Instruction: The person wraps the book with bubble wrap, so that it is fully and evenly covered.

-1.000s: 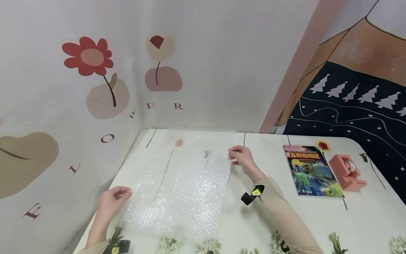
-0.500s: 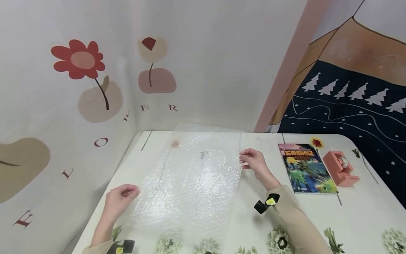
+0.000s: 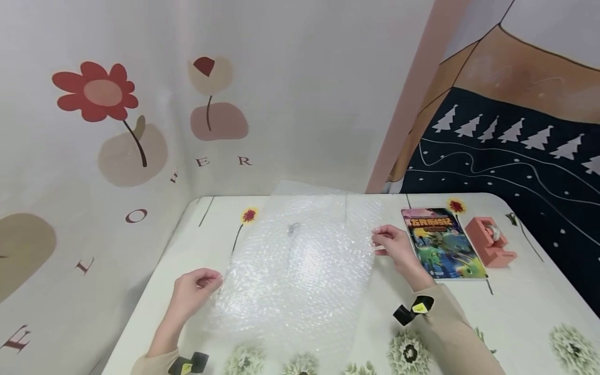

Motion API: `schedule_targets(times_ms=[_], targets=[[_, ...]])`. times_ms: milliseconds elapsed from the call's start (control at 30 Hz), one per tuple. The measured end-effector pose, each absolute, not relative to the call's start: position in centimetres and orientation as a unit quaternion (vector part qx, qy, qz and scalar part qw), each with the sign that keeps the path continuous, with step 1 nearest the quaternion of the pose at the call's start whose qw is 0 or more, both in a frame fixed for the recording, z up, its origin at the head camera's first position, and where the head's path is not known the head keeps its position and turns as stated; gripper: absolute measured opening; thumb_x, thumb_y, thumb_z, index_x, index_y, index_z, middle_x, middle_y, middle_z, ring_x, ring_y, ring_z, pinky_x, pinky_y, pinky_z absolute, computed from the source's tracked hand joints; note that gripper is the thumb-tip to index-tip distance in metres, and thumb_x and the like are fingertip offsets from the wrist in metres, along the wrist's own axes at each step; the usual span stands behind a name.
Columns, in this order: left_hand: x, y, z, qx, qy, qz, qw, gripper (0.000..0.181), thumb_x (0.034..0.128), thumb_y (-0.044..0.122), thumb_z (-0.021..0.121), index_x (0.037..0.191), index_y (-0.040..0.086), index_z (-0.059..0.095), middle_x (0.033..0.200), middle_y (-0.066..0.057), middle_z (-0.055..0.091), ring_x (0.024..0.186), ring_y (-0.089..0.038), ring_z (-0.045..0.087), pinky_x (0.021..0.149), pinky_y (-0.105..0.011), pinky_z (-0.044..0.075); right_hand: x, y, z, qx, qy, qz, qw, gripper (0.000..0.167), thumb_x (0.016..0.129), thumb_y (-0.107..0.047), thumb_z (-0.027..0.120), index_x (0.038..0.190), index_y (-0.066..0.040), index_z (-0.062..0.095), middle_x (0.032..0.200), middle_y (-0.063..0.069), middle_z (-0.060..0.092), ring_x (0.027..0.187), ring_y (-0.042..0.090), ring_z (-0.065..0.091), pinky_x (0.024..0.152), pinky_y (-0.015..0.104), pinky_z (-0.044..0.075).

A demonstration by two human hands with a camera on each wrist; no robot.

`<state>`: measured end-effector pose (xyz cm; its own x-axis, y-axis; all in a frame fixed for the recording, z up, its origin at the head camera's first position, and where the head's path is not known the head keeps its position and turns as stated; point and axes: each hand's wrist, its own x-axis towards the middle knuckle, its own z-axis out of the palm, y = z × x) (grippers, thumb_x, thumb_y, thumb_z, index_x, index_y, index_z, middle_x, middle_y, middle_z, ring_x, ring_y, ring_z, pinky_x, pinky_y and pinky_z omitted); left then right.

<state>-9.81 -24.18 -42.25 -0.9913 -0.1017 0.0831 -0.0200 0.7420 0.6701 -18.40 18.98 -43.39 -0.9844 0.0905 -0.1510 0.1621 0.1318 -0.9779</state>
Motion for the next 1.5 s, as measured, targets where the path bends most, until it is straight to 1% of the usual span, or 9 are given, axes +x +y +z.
schedule_targets(times_ms=[200, 400, 633, 767, 900, 1000, 1200, 1367, 1500], targets=[[-10.6, -22.9, -42.1, 0.0, -0.928, -0.369, 0.057, 0.006, 0.0806, 0.001, 0.069, 0.086, -0.002, 0.069, 0.074, -0.005, 0.065, 0.065, -0.013, 0.054, 0.053, -0.021, 0.044, -17.2, 20.6, -43.8, 0.099, 0.753, -0.651, 0.021, 0.015, 0.089, 0.0, 0.057, 0.1, 0.009, 0.053, 0.076, -0.002, 0.058, 0.068, 0.007, 0.057, 0.057, 0.022, 0.054], [-11.6, -21.7, -42.3, -0.029, -0.928, -0.367, 0.056, 0.003, 0.0797, 0.0, 0.07, 0.083, 0.0, 0.068, 0.071, -0.003, 0.062, 0.064, -0.012, 0.051, 0.055, -0.021, 0.043, -15.9, 22.3, -44.0, 0.104, 0.749, -0.654, 0.017, 0.016, 0.089, -0.002, 0.058, 0.101, 0.008, 0.053, 0.077, -0.003, 0.058, 0.069, 0.006, 0.057, 0.058, 0.022, 0.054], [-13.1, -20.4, -42.4, -0.052, -0.929, -0.364, 0.048, 0.003, 0.08, 0.001, 0.069, 0.082, 0.0, 0.068, 0.07, -0.002, 0.06, 0.064, -0.013, 0.05, 0.056, -0.022, 0.042, -14.3, 24.0, -44.0, 0.108, 0.736, -0.668, 0.016, 0.011, 0.091, -0.003, 0.057, 0.099, 0.003, 0.052, 0.079, -0.007, 0.06, 0.071, 0.004, 0.059, 0.061, 0.023, 0.055], [-13.9, -19.7, -42.4, -0.06, -0.927, -0.367, 0.04, 0.003, 0.0809, 0.001, 0.068, 0.083, -0.001, 0.068, 0.07, -0.003, 0.06, 0.064, -0.014, 0.05, 0.054, -0.022, 0.041, -13.6, 24.8, -44.3, 0.122, 0.736, -0.666, 0.016, 0.01, 0.091, -0.003, 0.057, 0.099, 0.002, 0.053, 0.078, -0.007, 0.06, 0.071, 0.004, 0.059, 0.061, 0.023, 0.055], [-14.8, -19.0, -42.5, -0.071, -0.925, -0.371, 0.034, 0.003, 0.0814, 0.001, 0.068, 0.084, -0.001, 0.068, 0.07, -0.003, 0.06, 0.064, -0.014, 0.05, 0.053, -0.021, 0.04, -13.2, 25.5, -44.6, 0.138, 0.732, -0.667, 0.016, 0.01, 0.091, -0.004, 0.057, 0.099, 0.001, 0.054, 0.076, -0.005, 0.06, 0.068, 0.005, 0.06, 0.061, 0.023, 0.055], [-15.4, -18.5, -42.7, -0.08, -0.925, -0.371, 0.032, 0.003, 0.0812, 0.001, 0.067, 0.084, -0.002, 0.068, 0.071, -0.004, 0.061, 0.064, -0.015, 0.05, 0.054, -0.021, 0.041, -13.0, 25.9, -45.0, 0.148, 0.728, -0.669, 0.017, 0.013, 0.09, -0.003, 0.057, 0.101, 0.003, 0.053, 0.075, -0.005, 0.06, 0.067, 0.005, 0.06, 0.06, 0.022, 0.055], [-16.3, -17.5, -42.9, -0.073, -0.925, -0.373, 0.025, 0.004, 0.0806, 0.001, 0.068, 0.084, -0.002, 0.068, 0.071, -0.004, 0.061, 0.065, -0.014, 0.05, 0.055, -0.021, 0.041, -12.7, 26.4, -45.8, 0.156, 0.726, -0.669, 0.013, 0.016, 0.091, -0.002, 0.056, 0.104, 0.006, 0.053, 0.073, -0.005, 0.06, 0.065, 0.005, 0.059, 0.059, 0.022, 0.054], [-16.8, -16.7, -43.2, -0.069, -0.923, -0.378, 0.011, 0.004, 0.0812, 0.002, 0.067, 0.084, -0.002, 0.068, 0.072, -0.005, 0.062, 0.065, -0.015, 0.05, 0.056, -0.022, 0.041, -12.5, 27.0, -46.0, 0.166, 0.728, -0.665, 0.01, 0.016, 0.091, -0.002, 0.057, 0.104, 0.005, 0.054, 0.073, -0.006, 0.061, 0.065, 0.005, 0.059, 0.059, 0.022, 0.054], [-17.0, -16.2, -43.5, -0.094, -0.915, -0.391, 0.024, 0.003, 0.0798, 0.001, 0.067, 0.08, -0.002, 0.067, 0.069, -0.003, 0.061, 0.063, -0.014, 0.05, 0.055, -0.023, 0.041, -12.5, 27.5, -46.1, 0.174, 0.726, -0.665, 0.005, 0.015, 0.09, -0.002, 0.057, 0.103, 0.005, 0.054, 0.073, -0.006, 0.061, 0.064, 0.005, 0.059, 0.06, 0.023, 0.054]])
